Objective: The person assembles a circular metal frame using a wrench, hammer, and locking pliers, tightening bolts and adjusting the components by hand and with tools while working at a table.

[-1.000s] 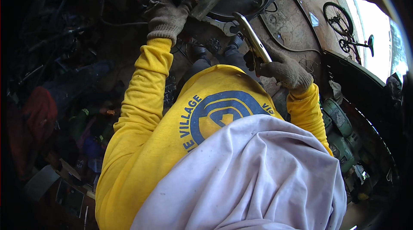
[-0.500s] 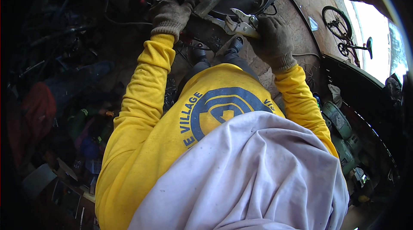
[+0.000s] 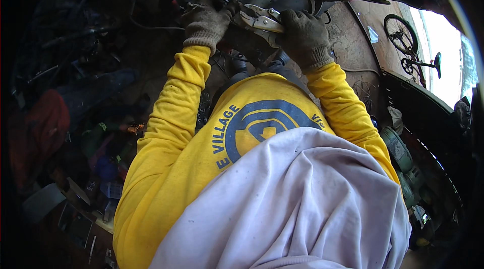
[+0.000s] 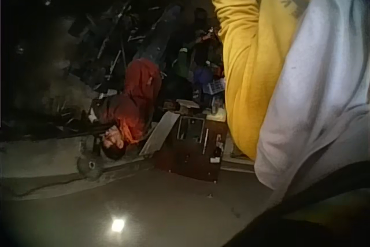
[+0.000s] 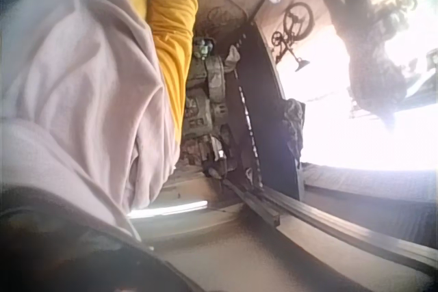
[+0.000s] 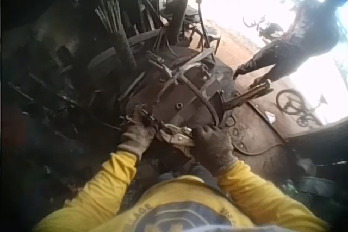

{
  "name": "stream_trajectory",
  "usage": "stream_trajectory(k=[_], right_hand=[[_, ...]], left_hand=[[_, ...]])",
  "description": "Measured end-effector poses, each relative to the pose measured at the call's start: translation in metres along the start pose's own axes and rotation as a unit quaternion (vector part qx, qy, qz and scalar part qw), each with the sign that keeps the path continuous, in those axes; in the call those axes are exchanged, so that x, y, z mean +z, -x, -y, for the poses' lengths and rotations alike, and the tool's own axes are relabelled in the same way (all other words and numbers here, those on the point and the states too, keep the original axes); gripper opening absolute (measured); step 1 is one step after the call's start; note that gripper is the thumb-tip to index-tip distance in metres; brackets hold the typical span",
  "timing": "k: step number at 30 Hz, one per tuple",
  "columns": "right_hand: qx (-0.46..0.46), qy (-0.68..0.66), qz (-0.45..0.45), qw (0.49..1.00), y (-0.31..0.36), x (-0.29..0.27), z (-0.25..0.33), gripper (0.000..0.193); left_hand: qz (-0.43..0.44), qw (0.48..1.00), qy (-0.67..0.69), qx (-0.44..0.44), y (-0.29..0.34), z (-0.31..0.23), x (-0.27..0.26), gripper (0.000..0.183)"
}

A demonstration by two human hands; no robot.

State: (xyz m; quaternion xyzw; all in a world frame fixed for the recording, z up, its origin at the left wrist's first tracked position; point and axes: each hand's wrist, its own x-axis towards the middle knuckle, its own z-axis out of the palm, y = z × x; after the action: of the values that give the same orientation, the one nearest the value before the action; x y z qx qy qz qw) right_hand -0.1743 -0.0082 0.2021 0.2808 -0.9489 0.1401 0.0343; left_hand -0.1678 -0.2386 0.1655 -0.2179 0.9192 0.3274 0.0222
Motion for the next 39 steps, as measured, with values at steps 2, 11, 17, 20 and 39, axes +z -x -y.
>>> stream_trajectory(k=[2,11,17,20,39], right_hand=[[0.005,-0.004,0.001,1.0,0.0,-0.001,0.001,0.04],[0.025,-0.026,0.003,0.999,-0.002,0.001,0.0,0.034],[0.035,-0.058,0.003,0.998,-0.004,0.004,-0.002,0.033],[0.042,-0.054,0.017,0.997,-0.004,-0.003,-0.002,0.032],[0.274,-0.29,0.024,0.917,0.115,-0.06,-0.016,0.023]], left_hand=[[0.006,1.0,0.019,0.019,0.0,0.001,0.0,0.062],[0.002,0.998,0.05,0.04,0.004,-0.002,-0.002,0.058],[-0.003,0.995,0.084,0.048,0.003,-0.001,-0.005,0.055],[-0.026,0.996,0.037,0.075,-0.001,-0.002,-0.005,0.054],[-0.007,0.998,-0.054,0.019,0.003,0.003,-0.001,0.087]])
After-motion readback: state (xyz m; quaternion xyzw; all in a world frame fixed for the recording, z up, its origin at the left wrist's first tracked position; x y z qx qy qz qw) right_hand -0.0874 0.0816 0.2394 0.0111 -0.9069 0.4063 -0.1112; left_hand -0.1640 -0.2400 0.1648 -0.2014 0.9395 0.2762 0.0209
